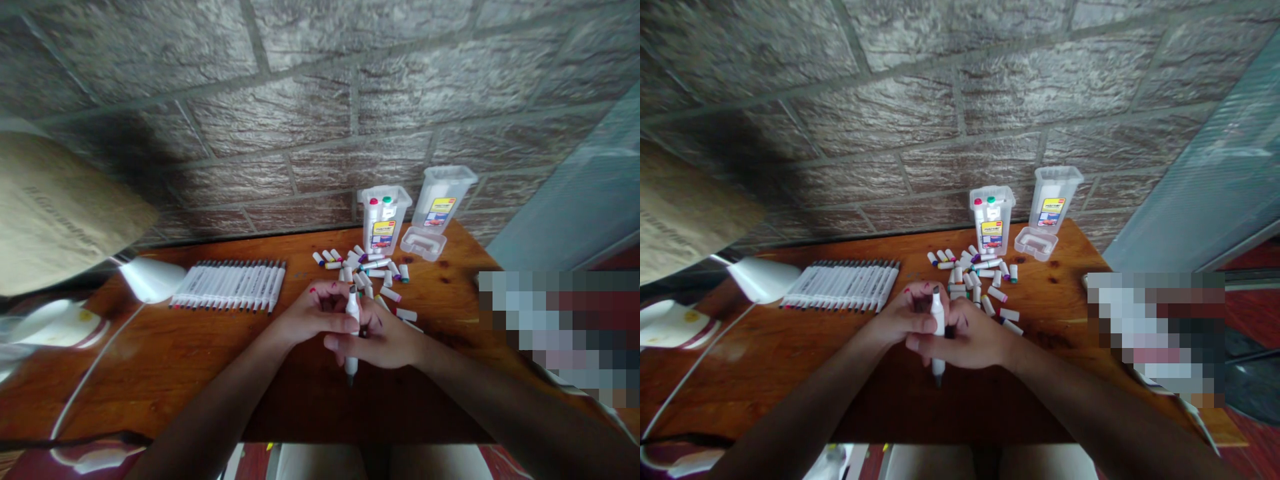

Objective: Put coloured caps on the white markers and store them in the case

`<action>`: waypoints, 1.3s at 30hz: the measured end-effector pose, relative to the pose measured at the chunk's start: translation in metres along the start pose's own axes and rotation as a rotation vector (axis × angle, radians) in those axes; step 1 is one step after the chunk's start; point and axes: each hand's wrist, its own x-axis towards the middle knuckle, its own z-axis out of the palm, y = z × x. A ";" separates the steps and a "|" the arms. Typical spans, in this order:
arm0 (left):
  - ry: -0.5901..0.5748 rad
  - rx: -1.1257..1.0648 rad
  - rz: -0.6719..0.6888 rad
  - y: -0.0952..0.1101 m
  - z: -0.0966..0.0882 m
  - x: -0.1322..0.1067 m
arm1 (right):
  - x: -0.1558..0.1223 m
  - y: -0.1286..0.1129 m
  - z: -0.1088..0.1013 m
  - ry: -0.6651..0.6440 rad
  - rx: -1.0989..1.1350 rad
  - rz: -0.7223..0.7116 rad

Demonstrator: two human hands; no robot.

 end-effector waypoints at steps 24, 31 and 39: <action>-0.018 -0.006 -0.007 0.000 0.000 0.001 | 0.000 0.001 -0.001 -0.003 -0.046 -0.016; -0.001 -0.011 -0.036 0.003 0.002 0.001 | 0.001 0.000 -0.001 -0.004 -0.048 -0.006; -0.008 -0.017 -0.058 0.001 0.001 0.000 | 0.001 -0.001 0.000 0.013 -0.026 -0.021</action>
